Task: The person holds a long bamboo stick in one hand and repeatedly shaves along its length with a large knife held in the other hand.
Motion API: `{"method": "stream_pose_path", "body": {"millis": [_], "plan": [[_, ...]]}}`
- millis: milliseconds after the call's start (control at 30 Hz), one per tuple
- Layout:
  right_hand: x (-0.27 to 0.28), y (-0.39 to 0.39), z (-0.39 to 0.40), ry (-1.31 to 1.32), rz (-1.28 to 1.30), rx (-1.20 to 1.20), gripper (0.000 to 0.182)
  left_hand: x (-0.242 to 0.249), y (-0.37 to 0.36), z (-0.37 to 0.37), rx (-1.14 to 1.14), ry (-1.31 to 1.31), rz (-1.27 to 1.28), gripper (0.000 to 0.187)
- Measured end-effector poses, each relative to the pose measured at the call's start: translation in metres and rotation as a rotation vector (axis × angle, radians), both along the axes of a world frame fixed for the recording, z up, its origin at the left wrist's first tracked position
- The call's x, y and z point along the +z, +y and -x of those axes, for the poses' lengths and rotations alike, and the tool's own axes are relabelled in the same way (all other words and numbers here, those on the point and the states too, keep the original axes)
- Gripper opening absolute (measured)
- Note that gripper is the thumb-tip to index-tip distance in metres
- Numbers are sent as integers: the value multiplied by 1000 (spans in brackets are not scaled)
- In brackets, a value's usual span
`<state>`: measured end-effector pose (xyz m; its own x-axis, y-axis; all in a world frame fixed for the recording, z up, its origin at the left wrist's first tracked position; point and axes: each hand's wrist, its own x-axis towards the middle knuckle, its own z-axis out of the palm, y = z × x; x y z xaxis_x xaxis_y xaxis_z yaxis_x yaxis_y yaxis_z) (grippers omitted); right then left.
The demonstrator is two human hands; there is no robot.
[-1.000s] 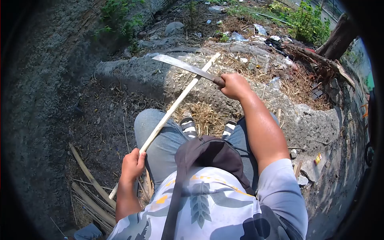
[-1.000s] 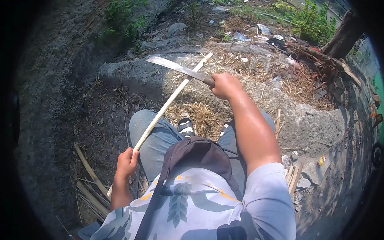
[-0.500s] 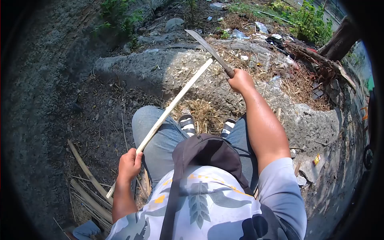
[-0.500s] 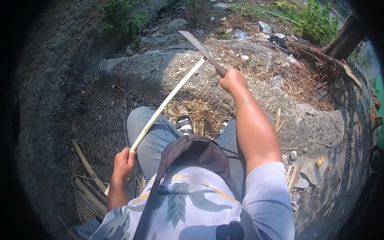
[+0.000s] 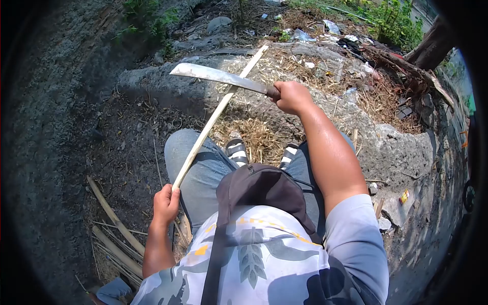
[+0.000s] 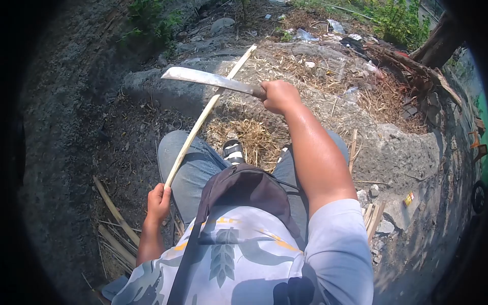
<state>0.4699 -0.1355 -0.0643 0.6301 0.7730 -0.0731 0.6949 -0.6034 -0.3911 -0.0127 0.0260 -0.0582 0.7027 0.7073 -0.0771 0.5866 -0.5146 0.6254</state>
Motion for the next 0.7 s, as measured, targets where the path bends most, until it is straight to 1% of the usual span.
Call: {"method": "stream_pose_path", "body": {"millis": [33, 67, 100, 133, 200, 233, 333, 433, 467, 533, 600, 700], "plan": [[-3, -1, -9, 40, -61, -162, 22, -4, 1, -2, -4, -41, 7, 29], [-5, -1, -20, 74, -130, -322, 22, -3, 2, -5, -34, -35, -49, 29], [-10, -6, -31, 229, -175, -321, 25, 0, 2, -10, -62, -30, -108, 29], [-11, -7, -31, 191, -166, -335, 25, 2, 2, -10, -84, -18, -164, 29], [-13, -8, -25, 121, -131, -359, 27, 2, 4, -9, -71, 3, -145, 28], [-9, -9, -22, 110, -141, -354, 26, 2, 5, -9, -70, 16, -134, 27], [-11, -14, -25, 190, -252, -275, 25, 0, 6, -8, -71, 15, -106, 28], [-12, -11, -21, 285, -232, -133, 25, -6, 13, -8, -44, -20, 14, 33], [-11, -8, -18, 309, -223, -72, 26, -6, 15, -10, -42, 7, 4, 36], [-8, 1, -4, 220, -163, -3, 28, -4, 16, -11, -36, 69, -13, 42], [3, 3, 8, 140, -84, 41, 28, -8, 15, -10, -20, 40, -63, 46], [13, 7, 3, -55, -8, -35, 27, -11, 15, -10, -25, 49, -94, 49]]}}
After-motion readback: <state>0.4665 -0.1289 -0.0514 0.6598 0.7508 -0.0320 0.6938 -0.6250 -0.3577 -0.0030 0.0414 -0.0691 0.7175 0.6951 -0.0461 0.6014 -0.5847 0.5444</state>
